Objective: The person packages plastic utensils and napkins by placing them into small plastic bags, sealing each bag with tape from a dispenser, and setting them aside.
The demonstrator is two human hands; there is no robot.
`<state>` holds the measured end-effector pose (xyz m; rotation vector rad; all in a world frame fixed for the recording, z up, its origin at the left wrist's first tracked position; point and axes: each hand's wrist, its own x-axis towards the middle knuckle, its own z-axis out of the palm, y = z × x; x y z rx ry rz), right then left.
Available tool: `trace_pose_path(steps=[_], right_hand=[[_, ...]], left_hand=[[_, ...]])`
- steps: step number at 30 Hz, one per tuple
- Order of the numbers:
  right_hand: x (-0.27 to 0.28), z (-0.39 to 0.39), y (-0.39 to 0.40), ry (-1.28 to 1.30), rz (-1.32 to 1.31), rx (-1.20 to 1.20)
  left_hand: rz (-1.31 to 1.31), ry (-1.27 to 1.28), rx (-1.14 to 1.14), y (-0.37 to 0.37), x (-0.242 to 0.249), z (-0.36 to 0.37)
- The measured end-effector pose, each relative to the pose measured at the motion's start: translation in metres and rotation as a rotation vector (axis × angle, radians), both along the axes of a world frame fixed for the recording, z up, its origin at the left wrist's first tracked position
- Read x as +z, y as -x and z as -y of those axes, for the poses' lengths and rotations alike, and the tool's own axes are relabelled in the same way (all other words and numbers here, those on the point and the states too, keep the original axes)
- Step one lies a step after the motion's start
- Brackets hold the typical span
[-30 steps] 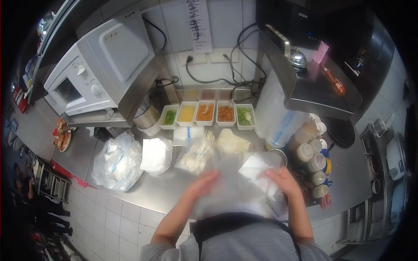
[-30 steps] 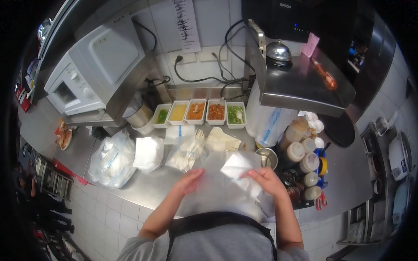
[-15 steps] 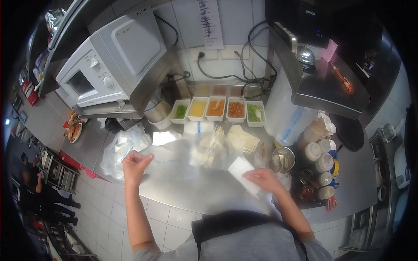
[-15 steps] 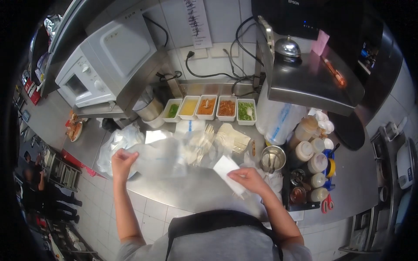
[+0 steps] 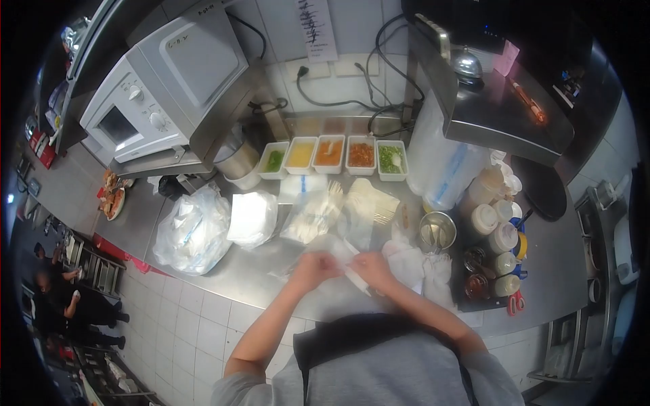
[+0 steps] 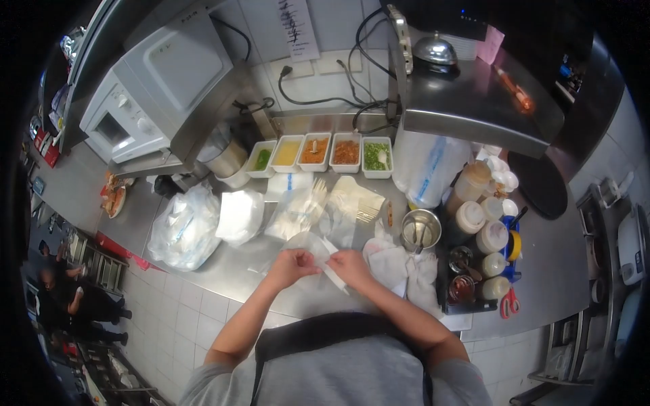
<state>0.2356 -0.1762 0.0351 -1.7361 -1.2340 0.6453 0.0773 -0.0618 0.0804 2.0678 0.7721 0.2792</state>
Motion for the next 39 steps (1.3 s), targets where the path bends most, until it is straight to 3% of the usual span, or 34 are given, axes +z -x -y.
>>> trace_pose_path(steps=[2, 3, 4, 7, 11, 13, 14, 17, 19, 21, 23, 26, 28, 31, 33, 35, 38, 39], right_hand=[[-0.015, -0.006, 0.003, -0.044, -0.123, 0.014], [-0.014, -0.009, 0.006, -0.089, -0.239, 0.019], [-0.013, -0.009, 0.007, -0.089, -0.242, 0.024], [-0.004, -0.008, 0.010, -0.114, -0.219, 0.098], [-0.006, -0.011, 0.007, -0.022, -0.058, 0.007], [-0.011, -0.012, 0.004, 0.015, -0.021, -0.037], [-0.013, -0.011, 0.002, 0.019, 0.028, -0.052], [-0.018, -0.006, -0.009, 0.055, 0.138, -0.065], [-0.013, 0.003, -0.019, 0.090, 0.197, -0.063], [0.005, 0.020, -0.027, -0.033, 0.226, -0.150], [0.034, 0.036, -0.034, -0.009, 0.220, -0.171], [0.060, 0.054, -0.037, -0.191, 0.206, -0.195], [0.066, 0.061, -0.033, -0.171, -0.010, 0.063], [0.057, 0.062, -0.022, -0.033, -0.125, 0.211], [0.047, 0.056, -0.019, -0.005, -0.026, 0.268], [0.038, 0.046, -0.011, 0.024, 0.068, 0.331], [0.031, 0.024, -0.002, -0.032, 0.065, 0.332], [0.028, 0.014, -0.002, 0.068, -0.090, 0.344]], left_hand=[[-0.014, 0.029, 0.007, 0.008, 0.001, -0.005], [-0.024, 0.192, 0.050, 0.011, 0.002, -0.009], [-0.033, 0.355, 0.091, 0.013, 0.002, -0.012], [-0.001, 0.418, 0.061, 0.015, -0.012, -0.014], [-0.015, 0.409, -0.046, 0.008, -0.025, -0.004], [-0.038, 0.181, -0.145, 0.008, -0.030, -0.003], [-0.038, 0.181, -0.146, 0.009, -0.034, -0.004], [0.023, 0.137, -0.035, 0.013, -0.035, -0.009], [0.163, 0.091, 0.106, 0.012, -0.010, -0.005], [0.168, 0.048, 0.092, 0.008, 0.003, 0.001], [0.261, -0.225, -0.143, 0.004, 0.001, 0.005], [0.193, -0.379, -0.246, -0.005, -0.010, 0.011], [0.119, -0.334, -0.224, -0.009, -0.014, 0.015], [-0.004, -0.331, -0.201, -0.014, -0.013, 0.018], [-0.058, -0.370, -0.193, -0.014, -0.015, 0.017], [0.065, -0.586, -0.297, -0.013, -0.022, 0.013], [-0.125, -0.370, -0.329, -0.018, 0.006, 0.025], [-0.124, -0.371, -0.317, -0.019, 0.014, 0.031]])
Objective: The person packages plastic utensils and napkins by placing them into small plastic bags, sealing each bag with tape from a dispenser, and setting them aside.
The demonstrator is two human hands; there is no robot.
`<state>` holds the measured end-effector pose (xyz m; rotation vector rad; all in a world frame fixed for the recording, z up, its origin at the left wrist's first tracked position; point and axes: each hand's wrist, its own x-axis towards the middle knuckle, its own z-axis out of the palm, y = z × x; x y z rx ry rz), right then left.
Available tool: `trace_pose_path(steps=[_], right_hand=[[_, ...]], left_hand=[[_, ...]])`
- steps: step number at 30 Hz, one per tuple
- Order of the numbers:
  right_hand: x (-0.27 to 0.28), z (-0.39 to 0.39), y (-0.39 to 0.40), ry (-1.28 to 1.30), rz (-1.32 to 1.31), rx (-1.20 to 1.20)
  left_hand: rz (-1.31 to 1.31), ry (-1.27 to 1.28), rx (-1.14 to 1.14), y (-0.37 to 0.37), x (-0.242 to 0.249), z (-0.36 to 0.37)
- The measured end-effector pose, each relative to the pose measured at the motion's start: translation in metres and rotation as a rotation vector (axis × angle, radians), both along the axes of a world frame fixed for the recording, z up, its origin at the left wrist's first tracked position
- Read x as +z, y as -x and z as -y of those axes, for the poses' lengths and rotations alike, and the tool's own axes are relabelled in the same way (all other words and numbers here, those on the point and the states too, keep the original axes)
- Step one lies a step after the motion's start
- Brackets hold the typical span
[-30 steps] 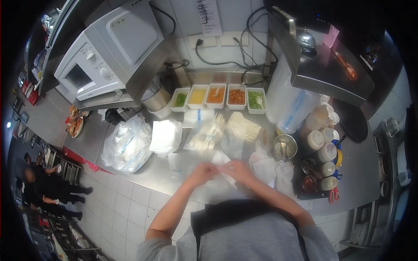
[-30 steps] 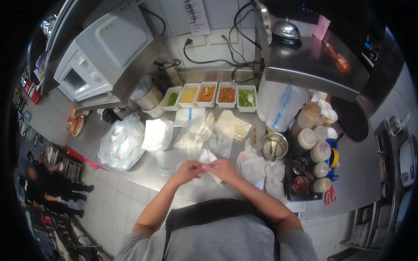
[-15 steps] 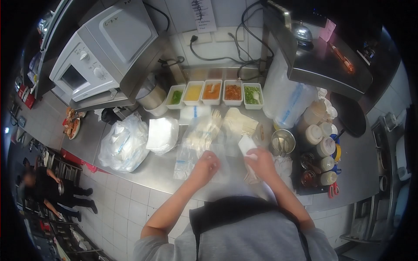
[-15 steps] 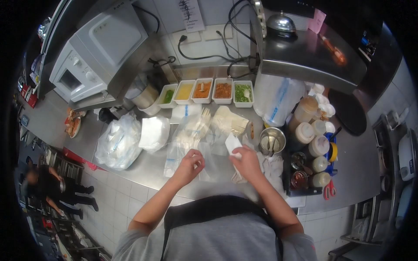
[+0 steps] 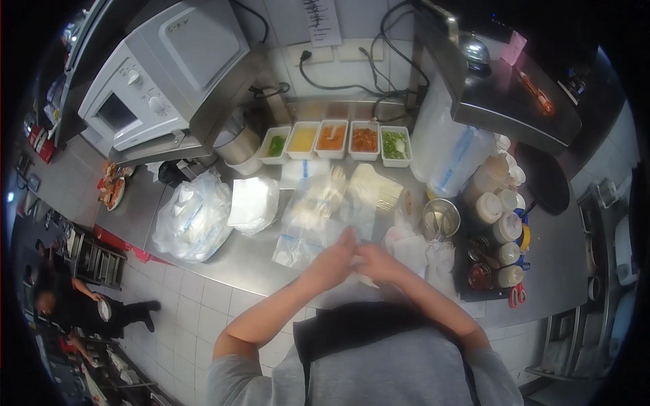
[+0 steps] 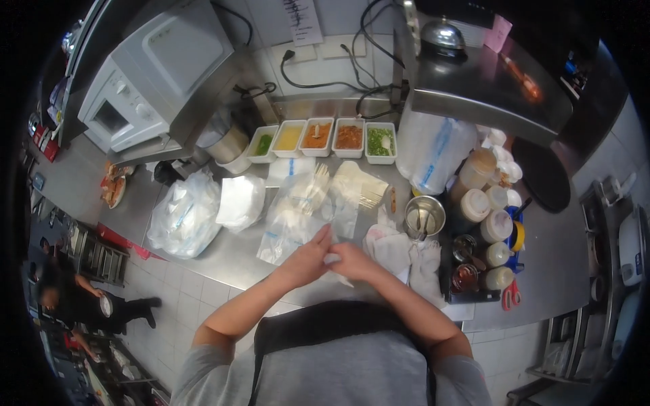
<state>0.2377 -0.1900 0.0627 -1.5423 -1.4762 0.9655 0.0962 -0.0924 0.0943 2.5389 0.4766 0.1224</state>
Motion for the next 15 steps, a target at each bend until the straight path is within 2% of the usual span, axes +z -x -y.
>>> trace_pose_path(steps=[1, 2, 4, 6, 8, 9, 10, 11, 13, 14, 15], right_hand=[[-0.006, -0.009, 0.000, 0.124, -0.133, 0.013], [-0.022, -0.017, -0.002, 0.122, -0.128, 0.026], [-0.046, -0.030, -0.004, 0.373, -1.098, 0.034], [-0.040, -0.037, 0.001, 0.408, -1.024, 0.051], [-0.041, -0.049, 0.005, 0.445, -0.957, 0.065], [-0.052, -0.060, 0.004, -0.246, -0.609, 0.268], [-0.058, -0.066, 0.005, -0.914, -0.201, 0.441], [-0.045, -0.062, 0.009, -0.913, -0.206, 0.446], [-0.002, -0.044, 0.019, -0.412, -0.356, 0.410], [-0.016, -0.046, 0.018, -0.410, -0.356, 0.411], [-0.039, -0.048, 0.016, -0.324, -0.493, 0.376]], left_hand=[[-0.036, 0.023, 0.005, -0.001, 0.008, 0.005], [-0.071, 0.045, 0.011, -0.003, 0.014, 0.009], [-0.061, 0.045, 0.016, -0.005, 0.024, 0.018], [-0.055, 0.051, 0.017, -0.006, 0.017, 0.027], [0.289, -0.223, -0.132, -0.007, -0.003, 0.034], [-0.136, -0.145, -0.103, -0.010, 0.033, 0.047], [-0.140, -0.142, -0.096, -0.011, 0.036, 0.053], [-0.099, -0.106, -0.111, -0.013, 0.036, 0.058], [-0.058, -0.070, -0.124, -0.008, 0.042, 0.054], [0.155, 0.050, -0.182, -0.004, 0.048, 0.046], [0.368, 0.172, -0.241, 0.001, 0.053, 0.035]])
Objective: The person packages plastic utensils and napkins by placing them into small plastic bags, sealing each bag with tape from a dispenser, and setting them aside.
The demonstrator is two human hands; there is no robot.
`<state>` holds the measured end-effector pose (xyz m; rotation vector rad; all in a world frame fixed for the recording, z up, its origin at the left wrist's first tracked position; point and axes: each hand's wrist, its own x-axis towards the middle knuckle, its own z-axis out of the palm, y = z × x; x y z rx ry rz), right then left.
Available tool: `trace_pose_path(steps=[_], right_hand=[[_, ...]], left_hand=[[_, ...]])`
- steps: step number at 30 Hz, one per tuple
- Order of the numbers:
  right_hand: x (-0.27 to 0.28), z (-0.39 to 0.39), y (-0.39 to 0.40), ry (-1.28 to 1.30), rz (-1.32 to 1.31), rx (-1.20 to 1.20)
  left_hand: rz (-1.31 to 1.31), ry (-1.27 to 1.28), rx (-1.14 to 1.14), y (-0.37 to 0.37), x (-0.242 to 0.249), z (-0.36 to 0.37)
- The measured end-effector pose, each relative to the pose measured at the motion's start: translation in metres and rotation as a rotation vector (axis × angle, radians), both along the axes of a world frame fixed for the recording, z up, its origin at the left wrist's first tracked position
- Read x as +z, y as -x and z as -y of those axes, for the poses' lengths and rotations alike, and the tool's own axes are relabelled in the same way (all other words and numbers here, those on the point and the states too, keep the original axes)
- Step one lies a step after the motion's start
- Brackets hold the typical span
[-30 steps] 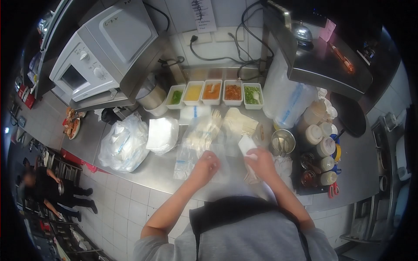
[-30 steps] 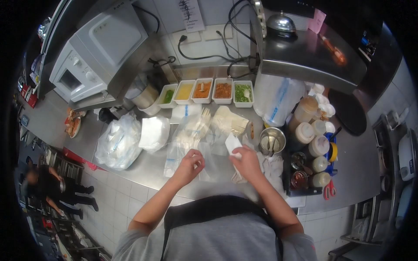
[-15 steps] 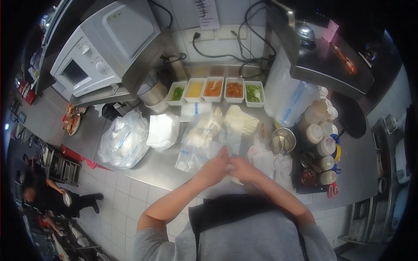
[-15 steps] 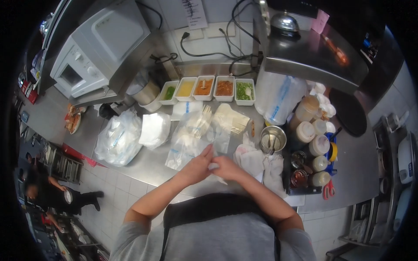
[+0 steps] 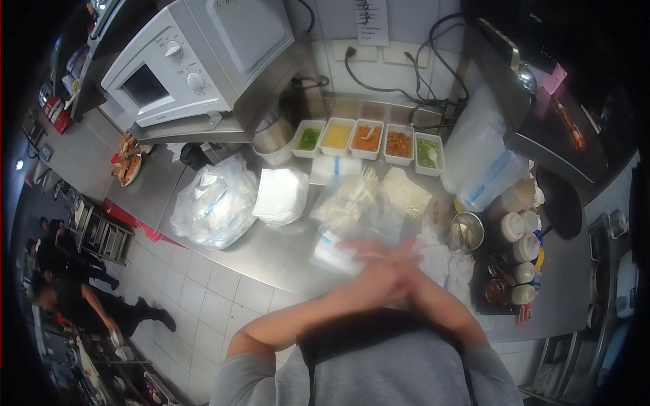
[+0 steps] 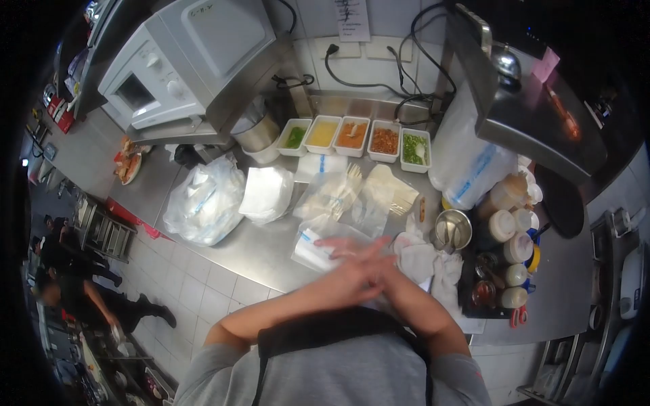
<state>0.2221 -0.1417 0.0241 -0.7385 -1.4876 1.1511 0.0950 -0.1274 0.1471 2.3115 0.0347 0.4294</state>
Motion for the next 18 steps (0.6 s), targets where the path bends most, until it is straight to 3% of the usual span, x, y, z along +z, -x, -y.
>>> trace_pose_path(steps=[2, 4, 6, 7, 9, 11, 13, 18], right_hand=[[-0.006, -0.003, 0.001, 0.117, -0.121, 0.004], [0.035, -0.006, 0.001, 0.698, -0.250, 0.106], [0.053, -0.006, 0.006, 0.750, -0.243, 0.137], [0.056, -0.007, 0.009, 0.798, -0.225, 0.178], [0.019, -0.017, 0.025, 0.827, -0.215, 0.149], [0.003, -0.022, 0.037, 0.857, -0.206, 0.114], [0.001, -0.024, 0.044, 0.350, 0.346, -0.120], [0.001, -0.015, 0.048, 0.437, 0.540, -0.251]], left_hand=[[0.295, -0.138, 0.198, 0.026, -0.015, -0.051], [0.179, -0.066, 0.685, 0.059, -0.025, -0.093], [-0.075, 0.539, 0.704, 0.088, -0.098, -0.146], [-0.081, 0.543, 0.701, 0.095, -0.100, -0.153], [-0.354, 1.004, 0.425, 0.103, -0.104, -0.170], [-0.346, 1.131, 0.394, 0.108, -0.124, -0.185], [-0.337, 1.264, 0.357, 0.110, -0.132, -0.192], [-0.363, 1.368, 0.278, 0.105, -0.129, -0.198]])
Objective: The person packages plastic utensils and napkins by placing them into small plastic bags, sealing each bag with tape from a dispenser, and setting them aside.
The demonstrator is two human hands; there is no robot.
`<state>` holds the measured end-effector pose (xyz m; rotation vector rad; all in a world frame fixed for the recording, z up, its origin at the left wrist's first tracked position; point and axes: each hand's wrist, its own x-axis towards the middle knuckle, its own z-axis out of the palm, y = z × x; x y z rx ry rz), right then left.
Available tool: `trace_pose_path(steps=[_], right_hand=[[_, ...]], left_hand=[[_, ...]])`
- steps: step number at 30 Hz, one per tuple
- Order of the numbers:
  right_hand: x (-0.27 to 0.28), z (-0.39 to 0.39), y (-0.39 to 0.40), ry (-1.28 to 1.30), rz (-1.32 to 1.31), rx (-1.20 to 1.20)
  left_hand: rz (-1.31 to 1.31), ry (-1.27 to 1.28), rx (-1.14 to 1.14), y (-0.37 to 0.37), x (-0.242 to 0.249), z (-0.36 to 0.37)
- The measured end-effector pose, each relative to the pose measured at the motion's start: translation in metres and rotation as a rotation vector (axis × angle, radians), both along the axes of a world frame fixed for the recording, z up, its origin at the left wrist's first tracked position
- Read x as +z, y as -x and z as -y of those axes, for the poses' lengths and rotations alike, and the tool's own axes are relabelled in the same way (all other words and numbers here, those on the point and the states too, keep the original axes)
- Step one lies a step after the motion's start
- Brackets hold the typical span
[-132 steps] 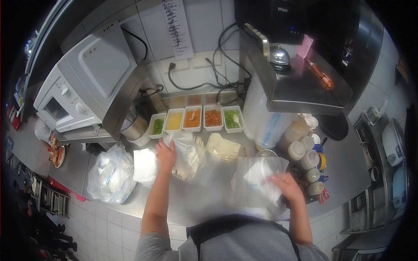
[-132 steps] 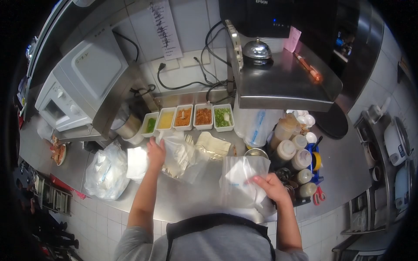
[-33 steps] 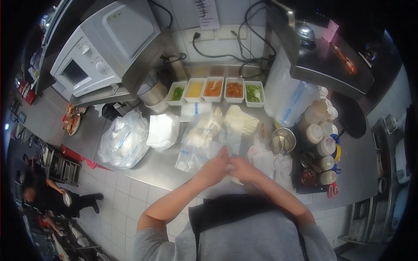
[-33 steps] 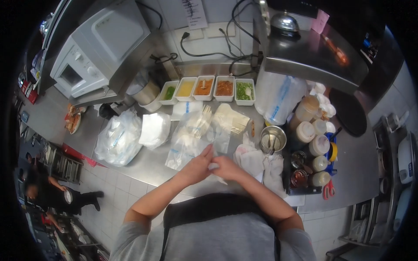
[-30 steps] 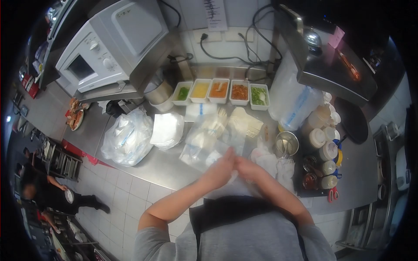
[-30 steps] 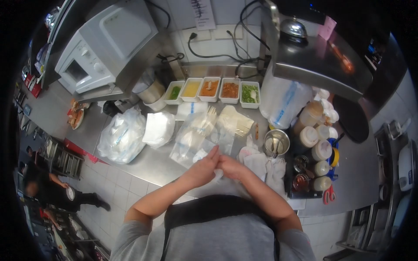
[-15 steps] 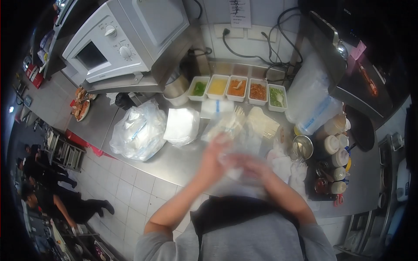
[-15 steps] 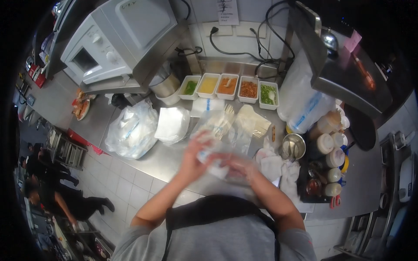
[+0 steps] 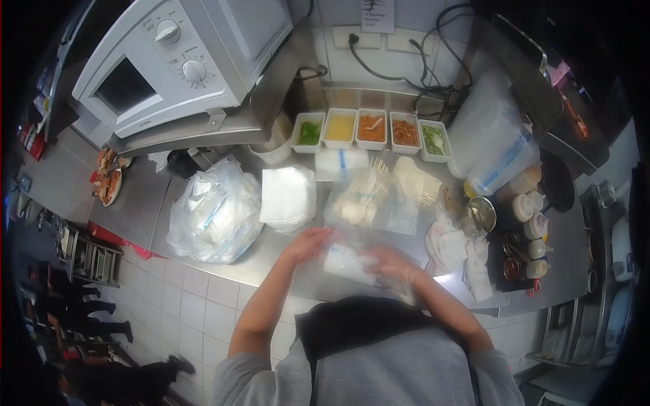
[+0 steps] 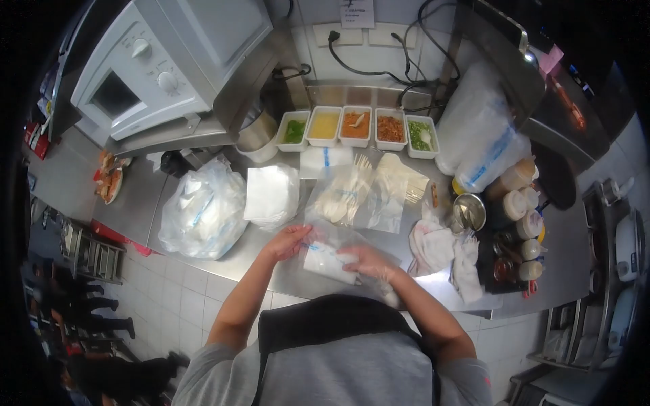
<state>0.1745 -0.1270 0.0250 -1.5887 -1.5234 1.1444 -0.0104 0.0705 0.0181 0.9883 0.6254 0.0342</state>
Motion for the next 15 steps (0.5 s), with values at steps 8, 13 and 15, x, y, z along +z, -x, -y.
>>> trace_pose_path(steps=[8, 13, 15], right_hand=[[-0.016, 0.007, 0.012, -0.012, 0.102, -0.298], [0.003, -0.006, 0.009, 0.003, 0.178, -0.023], [-0.007, -0.009, 0.010, -0.004, 0.077, -0.070]], left_hand=[[0.049, 0.066, -0.042, -0.003, -0.008, -0.008], [0.047, 0.074, -0.109, -0.003, -0.011, -0.013], [0.030, 0.076, -0.091, -0.002, -0.013, -0.013]])
